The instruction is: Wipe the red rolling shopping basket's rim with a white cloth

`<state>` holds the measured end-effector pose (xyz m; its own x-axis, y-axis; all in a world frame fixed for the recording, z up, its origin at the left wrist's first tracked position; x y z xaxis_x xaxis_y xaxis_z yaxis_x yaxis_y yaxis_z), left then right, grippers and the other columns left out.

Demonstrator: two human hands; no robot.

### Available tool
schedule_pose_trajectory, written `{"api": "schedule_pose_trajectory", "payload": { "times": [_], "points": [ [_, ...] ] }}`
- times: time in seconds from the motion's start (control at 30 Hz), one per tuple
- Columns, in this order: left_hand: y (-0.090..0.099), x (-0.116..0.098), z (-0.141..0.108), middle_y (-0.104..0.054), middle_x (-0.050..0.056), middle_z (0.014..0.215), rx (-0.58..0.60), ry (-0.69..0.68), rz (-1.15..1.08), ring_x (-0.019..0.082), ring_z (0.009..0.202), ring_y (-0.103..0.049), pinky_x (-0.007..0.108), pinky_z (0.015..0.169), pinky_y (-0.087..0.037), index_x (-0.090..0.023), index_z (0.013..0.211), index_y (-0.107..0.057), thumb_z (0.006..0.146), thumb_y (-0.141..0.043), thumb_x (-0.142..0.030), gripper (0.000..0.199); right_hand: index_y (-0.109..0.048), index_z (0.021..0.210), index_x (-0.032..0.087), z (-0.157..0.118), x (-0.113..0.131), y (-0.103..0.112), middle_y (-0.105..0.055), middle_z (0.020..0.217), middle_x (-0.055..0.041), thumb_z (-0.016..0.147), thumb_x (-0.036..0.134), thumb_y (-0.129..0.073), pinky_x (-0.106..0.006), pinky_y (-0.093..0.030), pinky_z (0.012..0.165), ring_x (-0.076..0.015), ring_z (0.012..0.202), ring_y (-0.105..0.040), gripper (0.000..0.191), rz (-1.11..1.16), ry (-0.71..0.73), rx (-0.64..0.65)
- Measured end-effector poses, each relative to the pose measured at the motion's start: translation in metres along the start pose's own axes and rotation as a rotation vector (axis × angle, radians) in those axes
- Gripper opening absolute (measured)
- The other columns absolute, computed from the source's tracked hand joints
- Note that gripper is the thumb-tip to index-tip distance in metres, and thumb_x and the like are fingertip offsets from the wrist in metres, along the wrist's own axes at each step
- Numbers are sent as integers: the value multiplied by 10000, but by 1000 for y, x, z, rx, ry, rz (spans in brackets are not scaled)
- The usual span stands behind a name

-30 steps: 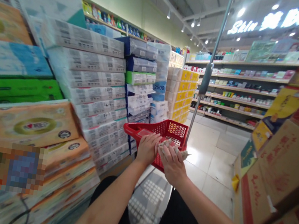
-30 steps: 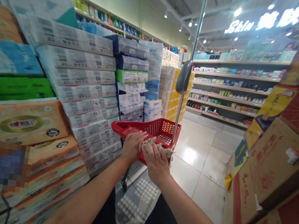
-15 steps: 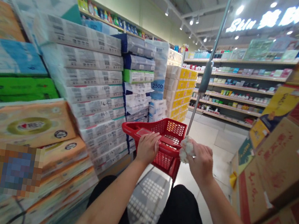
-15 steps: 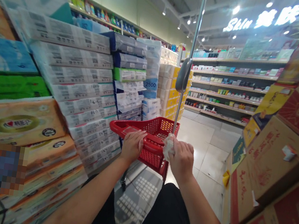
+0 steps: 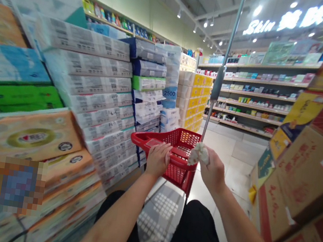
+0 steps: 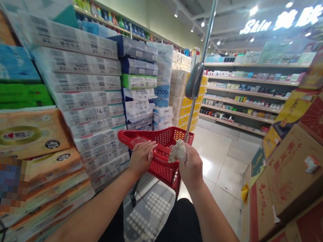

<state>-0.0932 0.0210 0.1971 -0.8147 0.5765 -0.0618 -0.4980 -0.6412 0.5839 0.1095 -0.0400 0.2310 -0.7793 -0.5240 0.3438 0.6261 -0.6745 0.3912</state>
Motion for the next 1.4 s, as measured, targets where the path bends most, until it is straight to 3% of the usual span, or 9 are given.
{"api": "schedule_pose_trajectory", "payload": {
  "times": [0.13, 0.27, 0.47, 0.57, 0.73, 0.93, 1.13, 1.3, 1.4],
  "points": [
    [0, -4, -1, -620, 46, 1250, 17, -2, 1, 208, 1203, -514, 421, 1008, -349, -223, 1171, -594, 931, -366, -230, 331, -543, 1260, 164, -23, 30, -27, -508, 1349, -135, 923, 241, -430, -391, -428, 1008, -228, 1217, -497, 364, -124, 206, 123],
    [0, -5, -1, -615, 43, 1257, 20, -2, 6, 202, 1205, -512, 418, 1018, -336, -223, 1172, -589, 937, -363, -228, 327, -460, 1351, 179, -47, 45, -48, -462, 1396, -138, 855, 435, -572, -497, -311, 1062, -308, 1307, -365, 570, -245, 270, 281],
    [-2, -5, 1, -614, 47, 1258, 32, -11, 4, 204, 1210, -511, 416, 1013, -343, -216, 1181, -582, 939, -367, -232, 324, -638, 1066, 225, -10, 36, -56, -671, 1086, -62, 917, 375, -473, -307, -433, 831, -191, 930, -610, 268, -300, 102, 387],
    [-2, -6, 2, -617, 52, 1255, 28, -22, 5, 207, 1211, -512, 416, 1007, -352, -215, 1183, -582, 938, -374, -231, 322, -653, 1007, 218, -11, 31, -62, -699, 946, -54, 920, 355, -460, -312, -422, 769, -190, 834, -623, 252, -368, 75, 317],
    [0, -6, 1, -616, 44, 1257, 14, -33, 10, 205, 1203, -519, 419, 1001, -356, -215, 1178, -581, 945, -369, -241, 316, -564, 1235, 218, -41, 37, -62, -589, 1274, -71, 891, 297, -511, -400, -332, 973, -263, 1176, -502, 356, -322, 421, 78],
    [-2, -8, 1, -615, 48, 1258, 24, -30, 15, 212, 1211, -513, 420, 1002, -353, -211, 1184, -577, 949, -367, -239, 317, -639, 1053, 200, -21, 33, -61, -695, 1010, -63, 908, 318, -494, -339, -409, 781, -193, 843, -610, 236, -322, 217, 131],
    [-1, -8, 0, -618, 49, 1253, 2, -31, 8, 206, 1206, -518, 412, 1003, -350, -219, 1181, -574, 947, -376, -234, 307, -582, 1190, 237, -41, 35, -58, -631, 1224, -32, 865, 264, -556, -392, -350, 949, -247, 1138, -537, 327, -243, 506, 14],
    [-2, -9, 1, -621, 57, 1247, 12, -29, 21, 214, 1205, -518, 414, 992, -359, -215, 1182, -573, 941, -387, -234, 305, -647, 1011, 191, -19, 28, -58, -712, 951, -57, 887, 302, -528, -332, -415, 764, -191, 800, -618, 205, -265, 209, 79],
    [-2, -9, 0, -624, 50, 1243, 1, -32, 27, 214, 1205, -517, 415, 996, -352, -217, 1175, -577, 943, -384, -237, 302, -627, 1094, 204, -26, 29, -57, -689, 1080, -63, 871, 282, -548, -359, -407, 832, -217, 928, -616, 249, -265, 305, 40]
  ]
}}
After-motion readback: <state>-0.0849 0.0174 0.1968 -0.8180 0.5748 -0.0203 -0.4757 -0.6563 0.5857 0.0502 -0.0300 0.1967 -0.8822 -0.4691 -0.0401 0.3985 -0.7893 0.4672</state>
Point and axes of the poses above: each hand's wrist, its own z-axis towards the middle knuckle, its own y-axis out of the back of the hand, x = y × z, the point moved 4 cm from there along z, towards the middle knuckle
